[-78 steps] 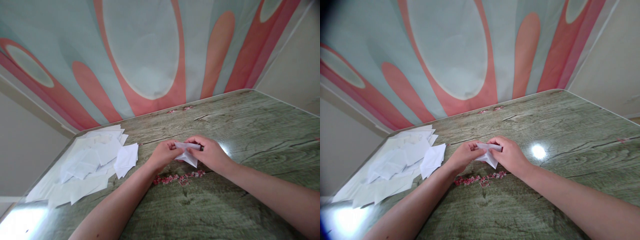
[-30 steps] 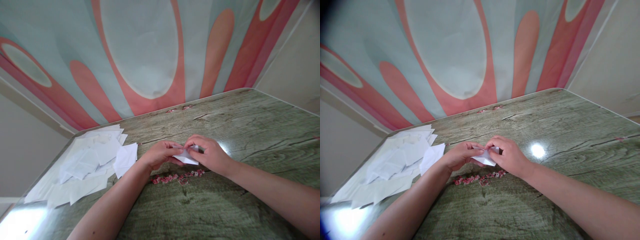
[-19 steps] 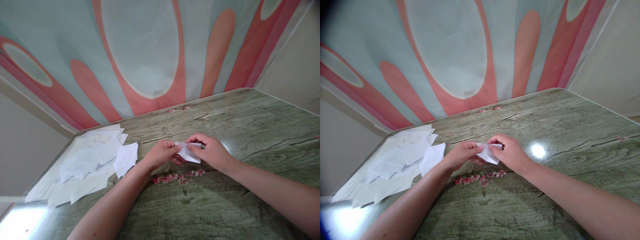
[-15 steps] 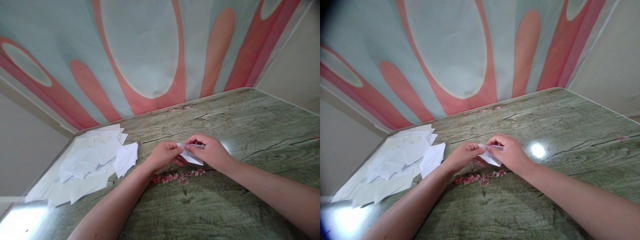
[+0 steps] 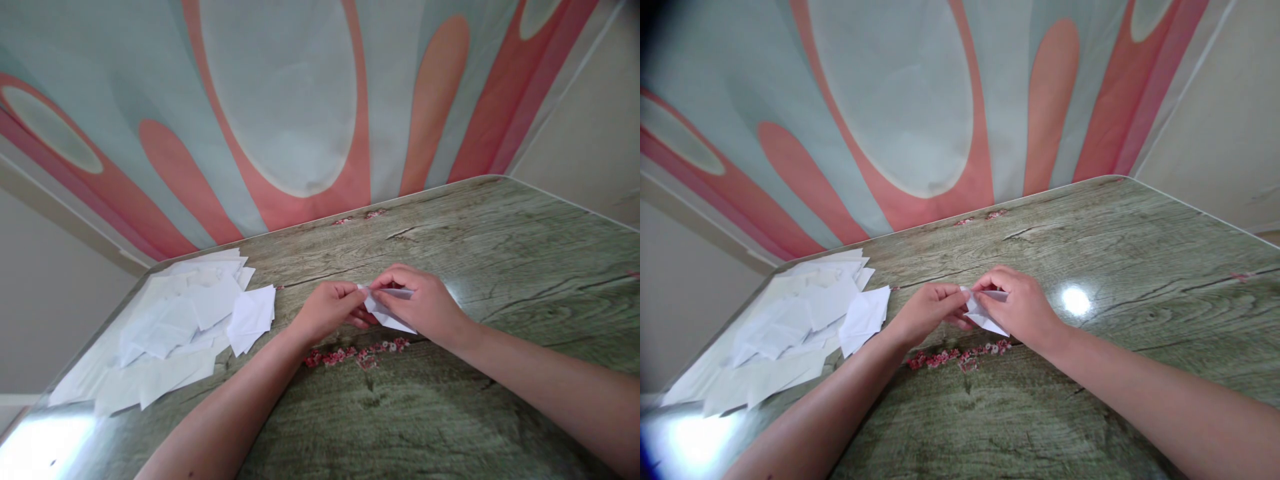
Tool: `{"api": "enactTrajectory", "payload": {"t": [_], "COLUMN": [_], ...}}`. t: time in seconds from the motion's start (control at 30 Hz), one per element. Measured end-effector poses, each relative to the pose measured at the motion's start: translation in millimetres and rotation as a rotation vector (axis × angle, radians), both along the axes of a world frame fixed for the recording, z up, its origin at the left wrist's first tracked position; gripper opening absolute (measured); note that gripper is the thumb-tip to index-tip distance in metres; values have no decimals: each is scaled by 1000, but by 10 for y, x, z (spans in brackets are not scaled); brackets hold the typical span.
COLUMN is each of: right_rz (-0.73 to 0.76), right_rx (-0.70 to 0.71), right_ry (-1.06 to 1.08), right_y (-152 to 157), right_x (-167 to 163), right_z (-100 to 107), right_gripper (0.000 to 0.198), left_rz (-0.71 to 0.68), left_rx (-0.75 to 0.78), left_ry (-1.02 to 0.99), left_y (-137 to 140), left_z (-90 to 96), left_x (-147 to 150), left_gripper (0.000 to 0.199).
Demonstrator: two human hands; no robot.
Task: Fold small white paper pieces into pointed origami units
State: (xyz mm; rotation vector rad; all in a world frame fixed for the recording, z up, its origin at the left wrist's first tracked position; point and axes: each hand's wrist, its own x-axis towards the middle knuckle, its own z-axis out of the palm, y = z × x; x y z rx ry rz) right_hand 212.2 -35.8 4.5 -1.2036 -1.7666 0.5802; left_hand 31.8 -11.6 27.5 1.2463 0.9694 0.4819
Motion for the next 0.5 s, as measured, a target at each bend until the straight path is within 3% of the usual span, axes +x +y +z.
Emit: {"api": "enactTrajectory", "payload": {"t": [0.3, 0.5], "right_rz": [62, 81], "right_rx": [160, 203], "right_ry": [-4, -46], "right_y": [-9, -9], "right_x": [21, 41], "right_z": [-3, -24], "right_gripper": [13, 15], "left_rz": [18, 65], "left_rx": [-35, 36], "left_ry": [-72, 33], "left_y": [7, 15], "left_z": [-4, 9], "left_x": [-8, -8], "left_gripper": [30, 25]}}
